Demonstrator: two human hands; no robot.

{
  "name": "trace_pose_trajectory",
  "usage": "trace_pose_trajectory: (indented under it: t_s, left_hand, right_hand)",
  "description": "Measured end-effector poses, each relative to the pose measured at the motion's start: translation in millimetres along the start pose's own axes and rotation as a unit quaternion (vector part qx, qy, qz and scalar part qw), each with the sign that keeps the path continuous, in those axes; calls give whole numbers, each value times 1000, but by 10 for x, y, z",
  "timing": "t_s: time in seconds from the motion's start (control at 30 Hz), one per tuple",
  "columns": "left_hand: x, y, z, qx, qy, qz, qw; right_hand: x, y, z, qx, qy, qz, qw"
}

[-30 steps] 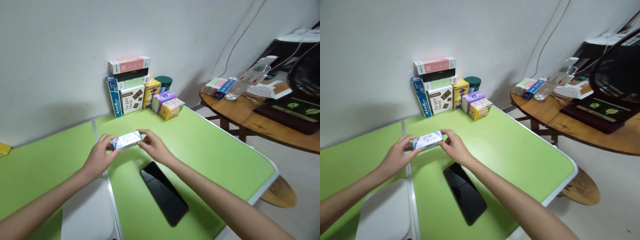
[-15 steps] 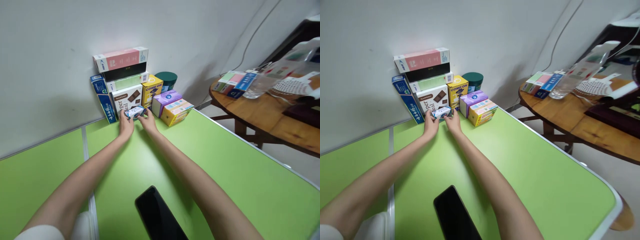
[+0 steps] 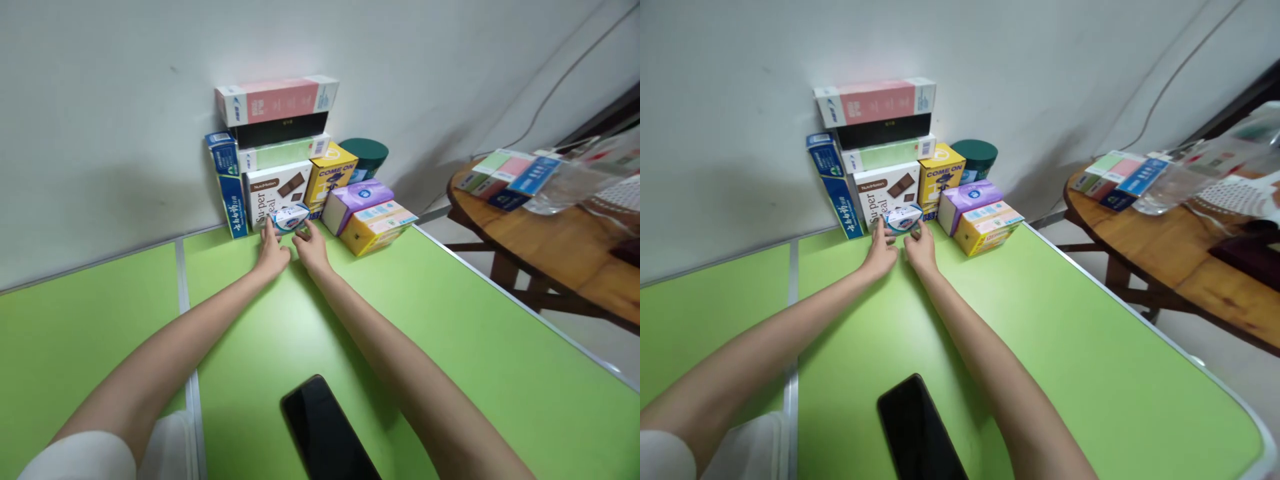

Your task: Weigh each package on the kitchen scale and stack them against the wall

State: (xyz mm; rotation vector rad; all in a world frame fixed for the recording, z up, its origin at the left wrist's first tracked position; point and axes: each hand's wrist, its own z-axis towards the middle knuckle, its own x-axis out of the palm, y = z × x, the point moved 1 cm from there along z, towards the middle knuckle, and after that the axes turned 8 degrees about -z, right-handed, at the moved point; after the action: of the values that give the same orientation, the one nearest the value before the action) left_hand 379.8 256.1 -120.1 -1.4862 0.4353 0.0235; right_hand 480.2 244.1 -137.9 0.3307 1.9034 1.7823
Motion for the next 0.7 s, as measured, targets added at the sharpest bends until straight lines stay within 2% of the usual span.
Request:
trace_pose_trajectory:
  t_s: [0.07, 0.1, 0.17, 0.2, 0.3, 0.4, 0.47, 0.57, 0.63, 0.7]
  left_hand:
    - [-132, -17, -120, 2, 28, -1, 1000]
    - [-228, -20, -215, 13, 46, 12, 999]
    - [-480, -9, -468, 43, 96, 58, 993]
    - [-633, 6, -622, 55, 124, 85, 987]
    - [-1159, 60, -1141, 63, 185, 153, 969]
    - [-1698, 97, -1652, 58, 198, 197, 958]
    - [-2039, 127, -1939, 58, 174, 216, 959]
    - [-2558, 234, -2250, 43, 90, 227, 969]
    - [-2936, 366, -2378, 28, 20, 222, 974]
    - [-3348, 547, -2447, 16, -52, 199, 979]
  right_hand:
    - [-13, 58, -173, -19, 12, -37, 999]
    - [-14, 96, -294, -36, 41, -54, 997]
    - [0, 187, -589, -78, 157, -80, 981]
    - [15, 240, -750, -96, 232, -94, 964]
    - [102, 422, -1205, -112, 382, -138, 907]
    - [345, 639, -1597, -89, 510, -168, 839]
    - [613, 796, -1839, -87, 582, -167, 791]
    - [1153, 1014, -2164, -103, 650, -152, 737]
    - [1587, 1125, -2340, -111, 665, -137, 726]
    - [2070, 1198, -2490, -104, 664, -116, 731]
